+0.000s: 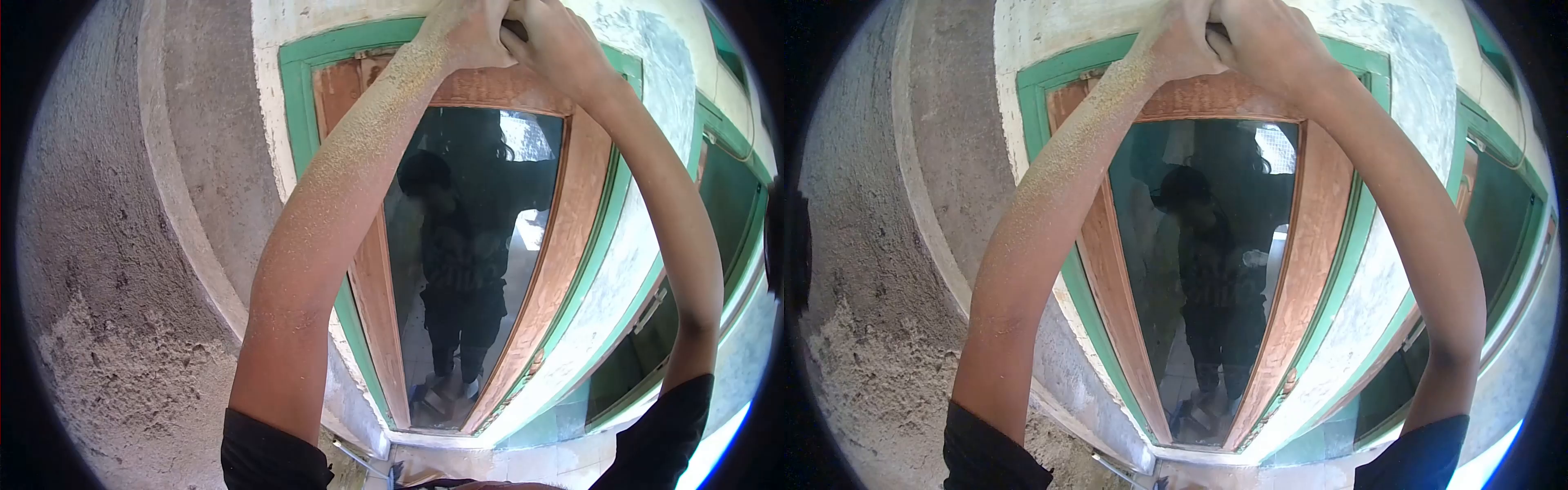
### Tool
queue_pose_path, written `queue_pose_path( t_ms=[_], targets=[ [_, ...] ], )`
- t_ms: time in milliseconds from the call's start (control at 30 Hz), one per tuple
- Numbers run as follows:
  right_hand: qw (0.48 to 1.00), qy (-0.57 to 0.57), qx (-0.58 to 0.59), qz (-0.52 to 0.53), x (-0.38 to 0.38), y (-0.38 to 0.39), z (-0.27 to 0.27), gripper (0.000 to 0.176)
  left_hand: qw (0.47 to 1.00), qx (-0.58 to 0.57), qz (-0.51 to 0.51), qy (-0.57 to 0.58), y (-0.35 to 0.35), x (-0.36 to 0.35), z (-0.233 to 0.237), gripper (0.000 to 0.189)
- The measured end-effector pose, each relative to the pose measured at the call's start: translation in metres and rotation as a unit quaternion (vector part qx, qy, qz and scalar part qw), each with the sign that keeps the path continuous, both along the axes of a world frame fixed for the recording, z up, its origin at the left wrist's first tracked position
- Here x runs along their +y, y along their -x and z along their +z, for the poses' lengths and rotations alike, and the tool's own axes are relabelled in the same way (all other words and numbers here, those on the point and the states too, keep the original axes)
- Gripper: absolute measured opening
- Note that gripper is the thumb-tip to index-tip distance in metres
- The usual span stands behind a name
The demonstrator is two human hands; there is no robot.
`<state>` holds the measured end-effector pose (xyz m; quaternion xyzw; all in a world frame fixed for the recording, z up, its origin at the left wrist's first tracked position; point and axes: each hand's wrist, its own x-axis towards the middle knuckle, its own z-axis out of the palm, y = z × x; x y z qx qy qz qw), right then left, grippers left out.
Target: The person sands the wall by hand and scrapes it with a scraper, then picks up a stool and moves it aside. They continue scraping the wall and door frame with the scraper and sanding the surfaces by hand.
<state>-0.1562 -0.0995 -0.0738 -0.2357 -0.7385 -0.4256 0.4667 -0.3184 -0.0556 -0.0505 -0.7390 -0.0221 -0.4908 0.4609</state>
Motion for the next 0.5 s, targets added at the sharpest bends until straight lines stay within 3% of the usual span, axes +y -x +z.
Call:
queue_pose_path(
  t_ms=[133, 333, 400, 500],
  targets=[
    [1.000, 0.003, 0.003, -0.017, 0.002, -0.035, -0.006, 0.011, 0.999, 0.040, -0.025, -0.011, -0.036, 0.003, -0.001, 0.052],
    [0.992, 0.032, -0.018, -0.121, -0.023, -0.052, 0.016, 0.010, 0.996, -0.043, -0.005, 0.078, -0.064, -0.010, -0.005, 0.054],
    [0.993, 0.017, -0.020, -0.113, -0.026, -0.050, 0.027, 0.010, 0.992, -0.088, -0.042, 0.074, -0.065, -0.008, -0.003, 0.059],
    [0.995, 0.008, -0.021, -0.102, -0.029, -0.047, 0.033, 0.012, 0.987, -0.065, -0.088, 0.115, -0.064, -0.002, 0.007, 0.061]
  ],
)
